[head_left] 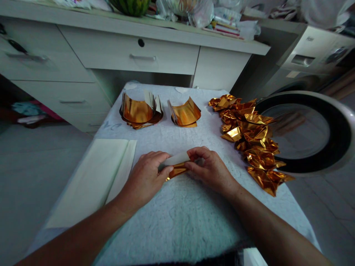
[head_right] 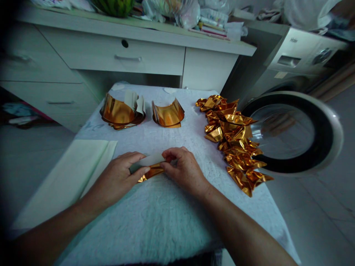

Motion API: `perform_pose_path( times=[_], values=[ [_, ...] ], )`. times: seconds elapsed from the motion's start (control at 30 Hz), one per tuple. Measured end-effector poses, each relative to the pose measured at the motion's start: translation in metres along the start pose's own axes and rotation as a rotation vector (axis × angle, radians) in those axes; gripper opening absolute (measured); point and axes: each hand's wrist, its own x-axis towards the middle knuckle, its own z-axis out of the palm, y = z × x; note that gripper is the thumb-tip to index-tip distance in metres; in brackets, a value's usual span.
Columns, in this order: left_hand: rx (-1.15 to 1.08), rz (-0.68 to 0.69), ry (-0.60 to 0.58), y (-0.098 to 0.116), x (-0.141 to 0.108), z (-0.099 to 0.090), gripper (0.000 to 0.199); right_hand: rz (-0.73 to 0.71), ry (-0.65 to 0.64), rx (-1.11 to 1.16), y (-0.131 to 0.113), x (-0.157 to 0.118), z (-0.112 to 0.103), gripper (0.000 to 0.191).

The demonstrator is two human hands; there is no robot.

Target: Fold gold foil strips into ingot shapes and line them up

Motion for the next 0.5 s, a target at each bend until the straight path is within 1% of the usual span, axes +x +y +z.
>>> perform_pose_path(
  times=[0.13,0.33,0.5],
  values=[
    [-0.03,-0.027,0.013,-0.0003,-0.0004,-0.0005,0.013,-0.044,-0.023,-0.017,0.0016,0.0011,-0.0008,0.003],
    [-0.048,-0.08,-0.011,0.0012,-0.0005,-0.0017,0.013,-0.066,-0.014,-0.009,0.0023,0.0015,-0.0008,0.008],
    [-0.053,-0.063,0.017,0.0009,0.0,-0.0011,0.015,-0.072,-0.011,-0.012,0.0009,0.0012,-0.0009,0.01]
  ],
)
